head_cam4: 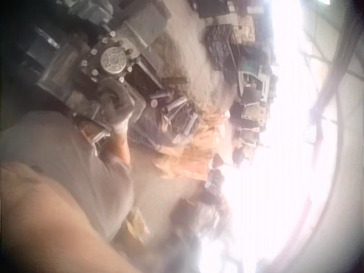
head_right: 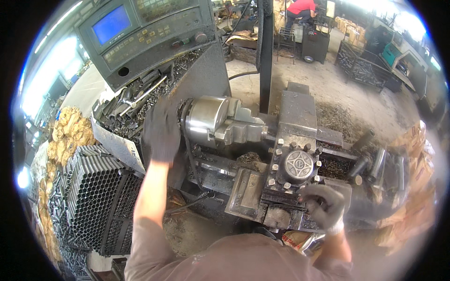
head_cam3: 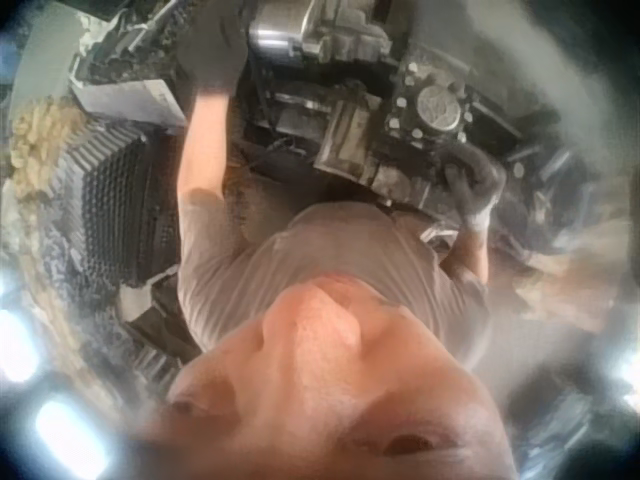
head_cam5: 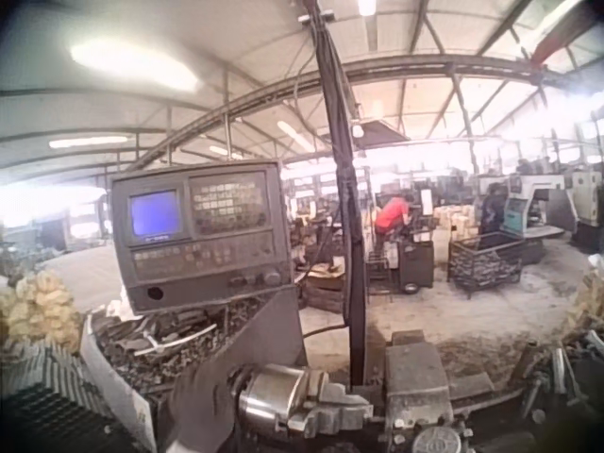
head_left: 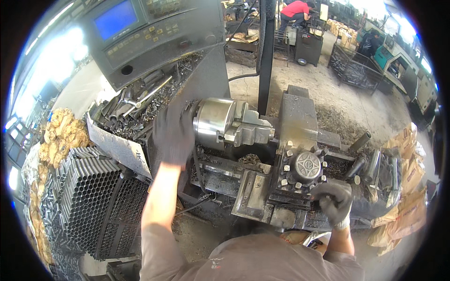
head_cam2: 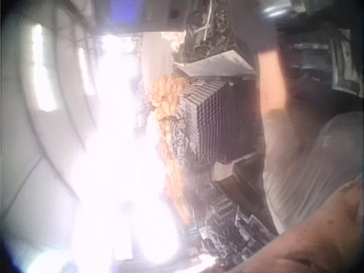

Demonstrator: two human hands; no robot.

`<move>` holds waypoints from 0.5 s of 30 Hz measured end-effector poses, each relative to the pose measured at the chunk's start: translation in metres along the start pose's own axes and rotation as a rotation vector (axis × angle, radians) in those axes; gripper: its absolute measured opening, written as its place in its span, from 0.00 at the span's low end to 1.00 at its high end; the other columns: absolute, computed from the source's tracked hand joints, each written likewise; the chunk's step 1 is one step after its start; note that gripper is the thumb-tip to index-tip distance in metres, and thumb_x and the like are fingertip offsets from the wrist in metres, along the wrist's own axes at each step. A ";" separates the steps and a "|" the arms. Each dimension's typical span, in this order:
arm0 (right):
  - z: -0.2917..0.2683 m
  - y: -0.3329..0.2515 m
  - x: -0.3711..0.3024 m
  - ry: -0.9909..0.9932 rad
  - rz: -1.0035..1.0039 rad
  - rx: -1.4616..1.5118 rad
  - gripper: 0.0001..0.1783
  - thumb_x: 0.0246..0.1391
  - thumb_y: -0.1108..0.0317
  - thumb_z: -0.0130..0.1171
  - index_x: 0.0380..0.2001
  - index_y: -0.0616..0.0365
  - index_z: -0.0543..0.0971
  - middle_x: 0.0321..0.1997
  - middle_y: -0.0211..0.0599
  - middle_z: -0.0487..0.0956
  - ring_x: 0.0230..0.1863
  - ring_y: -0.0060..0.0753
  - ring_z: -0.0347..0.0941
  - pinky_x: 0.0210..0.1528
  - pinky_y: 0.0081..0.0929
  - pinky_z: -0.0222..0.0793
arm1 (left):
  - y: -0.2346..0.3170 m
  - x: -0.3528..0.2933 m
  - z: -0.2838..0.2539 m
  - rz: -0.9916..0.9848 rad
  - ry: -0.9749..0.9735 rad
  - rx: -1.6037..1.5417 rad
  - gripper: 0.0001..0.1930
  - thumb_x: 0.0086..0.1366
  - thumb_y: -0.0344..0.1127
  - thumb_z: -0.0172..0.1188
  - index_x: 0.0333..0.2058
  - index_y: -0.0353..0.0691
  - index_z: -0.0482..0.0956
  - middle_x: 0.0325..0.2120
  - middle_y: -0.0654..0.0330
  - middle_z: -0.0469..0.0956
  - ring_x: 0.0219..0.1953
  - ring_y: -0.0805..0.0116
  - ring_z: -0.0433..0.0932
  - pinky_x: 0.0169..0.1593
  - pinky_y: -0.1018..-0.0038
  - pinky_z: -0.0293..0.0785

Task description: The person repeatedly loads hollow metal tubes into a lathe chuck, secures them, and removes them after machining. The person handles the tubes by hand and uses the machine controls to operate the lathe. Finished tubes are placed into a nearby stack.

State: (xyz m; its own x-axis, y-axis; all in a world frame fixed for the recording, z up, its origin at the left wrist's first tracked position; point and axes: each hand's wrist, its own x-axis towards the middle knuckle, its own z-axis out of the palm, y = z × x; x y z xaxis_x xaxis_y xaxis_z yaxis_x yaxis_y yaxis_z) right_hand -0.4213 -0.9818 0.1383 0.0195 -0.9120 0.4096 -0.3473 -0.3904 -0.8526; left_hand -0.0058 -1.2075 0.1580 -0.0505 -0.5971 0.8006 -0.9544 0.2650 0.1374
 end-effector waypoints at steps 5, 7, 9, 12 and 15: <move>-0.004 0.005 -0.017 -0.090 0.182 0.131 0.22 0.49 0.84 0.59 0.50 0.68 0.85 0.46 0.47 0.89 0.43 0.33 0.88 0.46 0.30 0.86 | 0.022 0.156 0.065 -0.135 -0.281 0.281 0.36 0.76 0.47 0.53 0.78 0.48 0.55 0.59 0.36 0.79 0.59 0.37 0.81 0.66 0.43 0.72; -0.005 0.004 -0.026 -0.154 0.248 0.160 0.21 0.51 0.83 0.64 0.51 0.66 0.86 0.46 0.44 0.89 0.44 0.32 0.88 0.48 0.30 0.84 | 0.024 0.184 0.072 -0.189 -0.404 0.237 0.40 0.76 0.48 0.53 0.80 0.49 0.49 0.56 0.37 0.81 0.54 0.35 0.83 0.62 0.41 0.74; -0.003 0.004 -0.033 -0.211 0.192 0.092 0.21 0.52 0.82 0.66 0.52 0.64 0.86 0.45 0.43 0.89 0.44 0.31 0.88 0.48 0.30 0.84 | 0.028 0.180 0.070 -0.179 -0.377 0.186 0.41 0.76 0.49 0.53 0.81 0.50 0.47 0.54 0.38 0.83 0.51 0.33 0.84 0.60 0.41 0.76; 0.013 0.004 -0.034 -0.339 0.242 0.172 0.21 0.54 0.80 0.67 0.53 0.62 0.86 0.44 0.43 0.89 0.44 0.32 0.88 0.49 0.30 0.84 | 0.034 0.102 0.057 -0.093 -0.220 0.178 0.38 0.76 0.52 0.54 0.79 0.50 0.55 0.52 0.38 0.84 0.50 0.33 0.85 0.56 0.45 0.80; 0.051 0.009 -0.029 -0.535 0.226 0.206 0.18 0.58 0.77 0.67 0.52 0.60 0.86 0.48 0.40 0.89 0.47 0.34 0.87 0.51 0.30 0.82 | 0.028 -0.090 0.025 0.124 -0.245 0.084 0.31 0.75 0.53 0.57 0.71 0.47 0.67 0.51 0.41 0.84 0.49 0.40 0.85 0.53 0.49 0.81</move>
State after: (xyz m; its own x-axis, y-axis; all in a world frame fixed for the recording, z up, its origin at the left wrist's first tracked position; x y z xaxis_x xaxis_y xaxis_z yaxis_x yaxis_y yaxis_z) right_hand -0.3768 -0.9657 0.1020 0.4532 -0.8906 0.0374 -0.2103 -0.1476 -0.9664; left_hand -0.0352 -1.1656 0.0754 -0.2281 -0.7318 0.6422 -0.9570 0.2900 -0.0094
